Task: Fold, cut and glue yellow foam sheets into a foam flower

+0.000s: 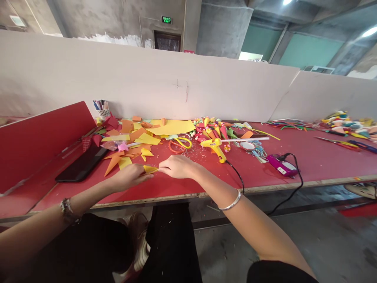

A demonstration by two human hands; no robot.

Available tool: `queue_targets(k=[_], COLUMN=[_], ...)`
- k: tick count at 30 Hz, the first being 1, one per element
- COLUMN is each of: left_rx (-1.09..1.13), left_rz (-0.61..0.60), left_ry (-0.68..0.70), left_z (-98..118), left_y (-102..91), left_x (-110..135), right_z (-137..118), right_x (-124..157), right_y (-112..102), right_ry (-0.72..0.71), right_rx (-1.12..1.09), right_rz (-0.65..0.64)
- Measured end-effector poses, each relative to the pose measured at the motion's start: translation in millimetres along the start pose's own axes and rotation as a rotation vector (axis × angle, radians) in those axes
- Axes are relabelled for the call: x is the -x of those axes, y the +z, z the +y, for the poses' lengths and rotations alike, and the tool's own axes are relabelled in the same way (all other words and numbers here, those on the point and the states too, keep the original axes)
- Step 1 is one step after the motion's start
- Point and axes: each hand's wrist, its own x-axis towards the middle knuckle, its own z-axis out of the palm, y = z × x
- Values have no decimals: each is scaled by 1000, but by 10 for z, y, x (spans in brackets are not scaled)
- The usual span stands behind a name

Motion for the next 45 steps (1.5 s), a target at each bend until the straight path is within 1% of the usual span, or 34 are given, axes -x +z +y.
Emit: queue_targets(k=[1, 3, 6, 8, 10, 12, 15, 17, 19, 20, 22, 23, 25, 27, 28, 30, 31, 32, 33, 34, 35, 36, 38, 39, 40, 42, 43, 44, 45], left_rx=[-45, 7, 268, 429, 545, 618, 737, 826, 857, 827, 651, 510, 160, -207, -365, -599, -670, -711, -725, -710, -665, -581, -282, -82, 123, 461, 558, 605, 610], left_rz=[31, 33, -47, -94, -116, -122, -140, -161, -168, -164, -126, -98, -27, 44, 68, 76, 60, 41, 22, 11, 8, 1, -56, -113, -181, -307, -342, -351, -333], left_ry=[1, 32, 65, 33, -12, -46, -92, -121, -125, -106, -35, 10, 108, 226, 301, 457, 521, 562, 571, 542, 472, 376, 165, 80, 22, -26, -35, -37, -38], left_z=[1, 10, 17, 11, 2, 7, 49, 88, 114, 119, 114, 108, 95, 95, 101, 125, 139, 153, 164, 170, 169, 162, 130, 109, 87, 50, 38, 31, 28], left_y=[-1, 4, 25, 37, 37, 23, -10, -26, -35, -39, -51, -59, -73, -77, -74, -61, -55, -52, -52, -56, -64, -75, -98, -107, -111, -104, -93, -80, -66], left_x=[2, 11, 27, 27, 17, 0, -16, -13, 1, 11, 36, 49, 76, 101, 114, 137, 145, 150, 151, 145, 133, 116, 74, 52, 35, 15, 15, 20, 31], right_z=[11, 30, 39, 29, 10, -7, -14, -13, -25, -38, -73, -90, -113, -108, -95, -55, -34, -17, -6, -3, -11, -27, -78, -106, -133, -174, -188, -199, -208], right_x=[-8, -23, -35, -33, -28, -23, -20, -20, -19, -19, -18, -17, -13, -9, -7, -6, -6, -8, -12, -17, -23, -29, -42, -46, -48, -43, -38, -31, -24], right_y=[-5, -20, -32, -10, 44, 119, 226, 268, 277, 270, 240, 219, 173, 134, 122, 114, 117, 125, 135, 145, 156, 166, 184, 194, 205, 224, 231, 234, 231], right_ry=[0, -7, -27, -42, -41, -51, -126, -164, -149, -126, -69, -43, 3, 15, 3, -37, -54, -60, -58, -50, -44, -38, -20, -18, -23, -50, -67, -75, -72], right_rx=[-19, -42, -26, 24, 130, 300, 545, 620, 626, 606, 529, 476, 347, 171, 52, -231, -372, -490, -572, -607, -588, -513, -237, -69, 93, 332, 404, 447, 467], right_rz=[-7, -18, -22, -5, 55, 155, 303, 354, 345, 319, 244, 206, 140, 75, 22, -143, -241, -332, -396, -413, -377, -294, -73, 18, 78, 118, 117, 113, 106])
